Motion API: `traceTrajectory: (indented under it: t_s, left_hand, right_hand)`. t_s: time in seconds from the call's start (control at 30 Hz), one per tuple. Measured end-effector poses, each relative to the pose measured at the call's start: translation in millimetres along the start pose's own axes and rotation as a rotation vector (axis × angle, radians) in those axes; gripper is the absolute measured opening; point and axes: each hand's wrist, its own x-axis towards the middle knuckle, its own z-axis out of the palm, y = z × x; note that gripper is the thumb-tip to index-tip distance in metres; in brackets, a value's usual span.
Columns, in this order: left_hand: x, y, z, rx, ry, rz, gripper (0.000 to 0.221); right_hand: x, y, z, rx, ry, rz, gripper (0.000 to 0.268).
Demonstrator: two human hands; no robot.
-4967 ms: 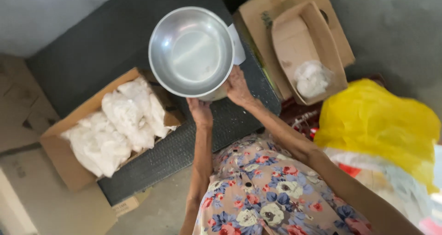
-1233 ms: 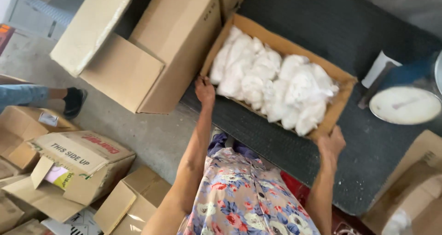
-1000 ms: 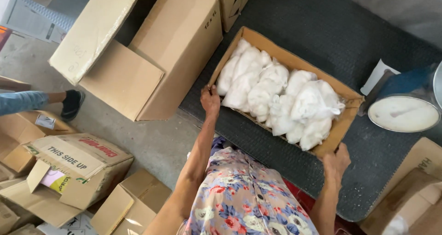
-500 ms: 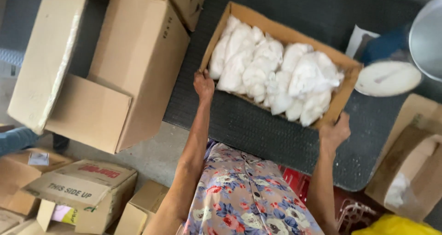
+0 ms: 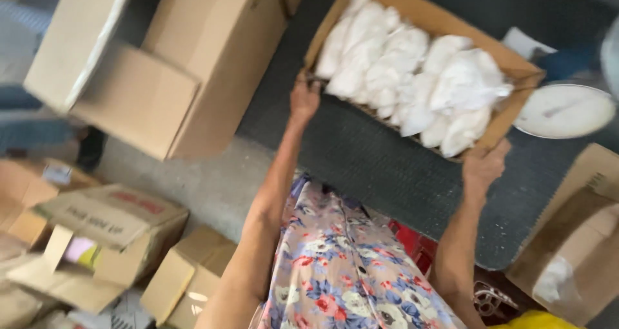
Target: Transferring small white bags from smaller containers and bulk sacks into a larger cardboard box for storage or transport.
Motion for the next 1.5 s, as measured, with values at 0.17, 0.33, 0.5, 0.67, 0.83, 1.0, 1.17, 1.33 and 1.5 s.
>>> traceTrajectory:
  t_s: [0.17,0.33,0.5,0.67,0.83,1.0,1.17,1.33,1.5]
  left_hand:
    - [-67,100,-116,-0.055,-0.013,0.271,0.033]
    - [-80,180,-258,0.115,0.096,0.522,0.036]
    - [-37,153,-357,0.628,0.020,0.500,0.033]
    - [-13,63,-441,0.348,-0.077,0.368,0.034]
    - [23,-53,-526,0.472,0.343,0.416,0.029]
    - [29,-65,-552,0.342,0.346,0.123,0.054]
    - [-74,-6,-535,0.077,0.036,-0.042,0.058]
    - [-133,-39,-485,-0.416,-0.323,-0.113,0.060]
    - [-120,-53,-415,-0.969,-0.168,-0.323,0.068]
  right_hand:
    - [-24,-9,-5,0.256,-0.061,-0.036,0.048]
    - [-83,-90,-9,-0.031,0.192,-0.221,0.060]
    - [-145,-249,-17,0.427,-0.218,-0.250,0.029]
    - [-224,-370,8,0.651,-0.609,-0.394,0.034]
    - [-282,-419,12,0.585,-0.633,-0.651,0.048]
    - [-290,-427,12,0.710,-0.761,-0.380,0.057]
    - [-269,-408,23,0.743,-0.577,-0.090,0.051]
    - [-204,-346,-20,0.693,-0.443,0.167,0.042]
    - [-194,-312,-16,0.909,-0.422,0.149,0.032]
